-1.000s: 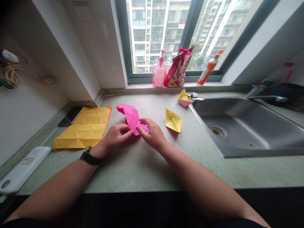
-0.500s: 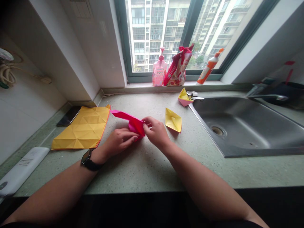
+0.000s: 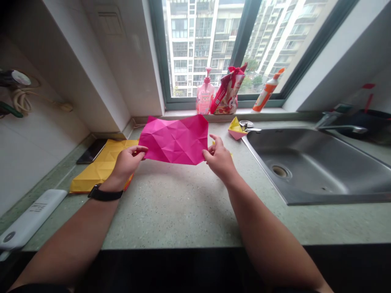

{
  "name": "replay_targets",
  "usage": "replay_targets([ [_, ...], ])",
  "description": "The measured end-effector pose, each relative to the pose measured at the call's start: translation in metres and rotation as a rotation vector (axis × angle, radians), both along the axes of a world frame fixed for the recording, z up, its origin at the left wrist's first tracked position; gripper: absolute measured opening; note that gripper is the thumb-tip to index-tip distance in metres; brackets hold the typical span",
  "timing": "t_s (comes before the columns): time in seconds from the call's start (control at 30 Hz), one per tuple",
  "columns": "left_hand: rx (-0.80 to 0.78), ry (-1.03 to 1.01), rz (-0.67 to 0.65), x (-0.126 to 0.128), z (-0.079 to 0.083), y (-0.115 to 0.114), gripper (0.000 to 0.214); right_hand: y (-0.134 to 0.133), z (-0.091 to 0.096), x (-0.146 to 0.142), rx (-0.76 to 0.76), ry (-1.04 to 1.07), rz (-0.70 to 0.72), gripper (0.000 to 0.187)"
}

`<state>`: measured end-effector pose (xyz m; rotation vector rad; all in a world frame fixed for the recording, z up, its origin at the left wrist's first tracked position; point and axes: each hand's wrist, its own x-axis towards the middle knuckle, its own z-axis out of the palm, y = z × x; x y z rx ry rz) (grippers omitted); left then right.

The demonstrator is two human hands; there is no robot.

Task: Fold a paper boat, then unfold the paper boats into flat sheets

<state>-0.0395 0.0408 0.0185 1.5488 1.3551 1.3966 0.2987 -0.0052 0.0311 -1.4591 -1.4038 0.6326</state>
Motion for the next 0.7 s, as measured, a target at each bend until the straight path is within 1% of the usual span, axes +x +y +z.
replay_targets([
  [0.07, -0.002, -0.032, 0.036, -0.011, 0.0, 0.007, 0.016, -0.004, 0.002, -0.002, 0.012, -0.136, 0.024, 0.084],
  [0.1, -0.018, -0.029, 0.056, -0.016, -0.001, 0.01, 0.018, -0.006, 0.002, -0.004, 0.007, -0.193, 0.05, 0.081],
  [0.13, -0.04, -0.014, 0.075, -0.02, -0.001, 0.013, 0.02, -0.007, 0.002, -0.006, -0.008, -0.241, 0.087, 0.075],
  [0.23, -0.059, 0.04, 0.114, -0.03, -0.004, 0.02, 0.025, -0.01, 0.0, -0.012, -0.115, -0.332, 0.234, 0.047],
  [0.27, -0.038, 0.053, 0.118, -0.031, -0.006, 0.022, 0.026, -0.011, -0.001, -0.015, -0.168, -0.342, 0.291, 0.041],
  [0.33, 0.027, 0.115, 0.133, -0.031, -0.009, 0.024, 0.028, -0.015, -0.001, -0.021, -0.3, -0.325, 0.402, 0.037],
  [0.43, 0.167, 0.352, 0.212, -0.023, -0.01, 0.019, 0.04, -0.024, 0.004, -0.029, -0.56, -0.275, 0.565, 0.041],
  [0.5, 0.274, 0.542, 0.224, -0.012, -0.01, 0.01, 0.047, -0.03, 0.011, -0.032, -0.722, -0.284, 0.685, 0.05],
  [0.53, 0.313, 0.621, 0.184, -0.005, -0.01, 0.004, 0.047, -0.033, 0.015, -0.033, -0.761, -0.284, 0.733, 0.055],
  [0.57, 0.334, 0.688, 0.11, 0.002, -0.011, -0.002, 0.047, -0.034, 0.017, -0.033, -0.755, -0.269, 0.764, 0.058],
  [0.6, 0.33, 0.747, -0.001, 0.01, -0.013, -0.009, 0.048, -0.033, 0.019, -0.032, -0.698, -0.234, 0.771, 0.058],
  [0.63, 0.314, 0.799, -0.128, 0.018, -0.016, -0.015, 0.052, -0.032, 0.02, -0.032, -0.597, -0.186, 0.751, 0.057],
  [0.7, 0.248, 0.909, -0.359, 0.033, -0.022, -0.026, 0.065, -0.028, 0.014, -0.033, -0.329, -0.114, 0.647, 0.049],
])
